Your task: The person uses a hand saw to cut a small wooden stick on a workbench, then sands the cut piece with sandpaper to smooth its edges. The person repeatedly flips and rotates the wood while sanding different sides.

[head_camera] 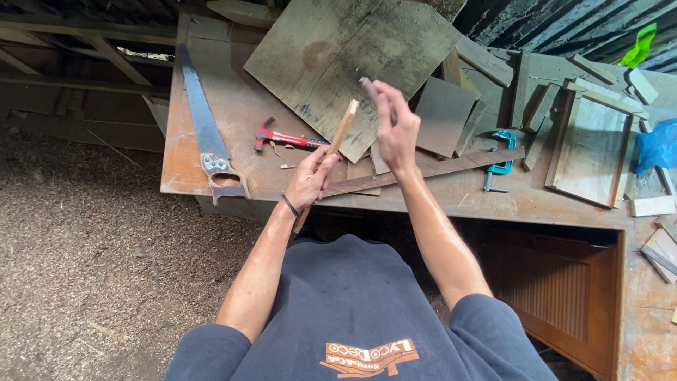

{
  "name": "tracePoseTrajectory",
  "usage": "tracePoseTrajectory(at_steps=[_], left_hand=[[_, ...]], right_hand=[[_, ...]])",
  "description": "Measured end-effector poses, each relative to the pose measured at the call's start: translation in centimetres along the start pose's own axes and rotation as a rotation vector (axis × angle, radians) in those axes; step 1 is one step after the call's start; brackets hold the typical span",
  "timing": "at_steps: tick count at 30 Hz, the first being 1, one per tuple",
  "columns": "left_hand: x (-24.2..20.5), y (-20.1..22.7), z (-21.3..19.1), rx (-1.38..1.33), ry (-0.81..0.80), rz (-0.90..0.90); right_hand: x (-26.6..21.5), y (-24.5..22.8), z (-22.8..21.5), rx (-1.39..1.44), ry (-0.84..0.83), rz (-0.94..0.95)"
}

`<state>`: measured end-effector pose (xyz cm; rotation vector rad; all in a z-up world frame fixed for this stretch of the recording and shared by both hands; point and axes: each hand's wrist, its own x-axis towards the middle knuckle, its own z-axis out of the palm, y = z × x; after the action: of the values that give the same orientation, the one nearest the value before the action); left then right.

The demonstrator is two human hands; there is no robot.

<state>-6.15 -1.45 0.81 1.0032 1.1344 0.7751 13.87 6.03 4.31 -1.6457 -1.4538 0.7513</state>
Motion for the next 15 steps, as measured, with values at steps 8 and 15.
tracePoseTrajectory(at_steps=[8,15], left_hand=[[0.2,-1.7,0.4,0.190,0.051,0.202],[0.3,-2.1,-0.6,0.060,0.040,0.147]], right_hand=[[-0.1,1.0,0.6,0.088,0.114,-0.497],[-2.2,0.6,1.5,0.181,-0.139,-0.614]])
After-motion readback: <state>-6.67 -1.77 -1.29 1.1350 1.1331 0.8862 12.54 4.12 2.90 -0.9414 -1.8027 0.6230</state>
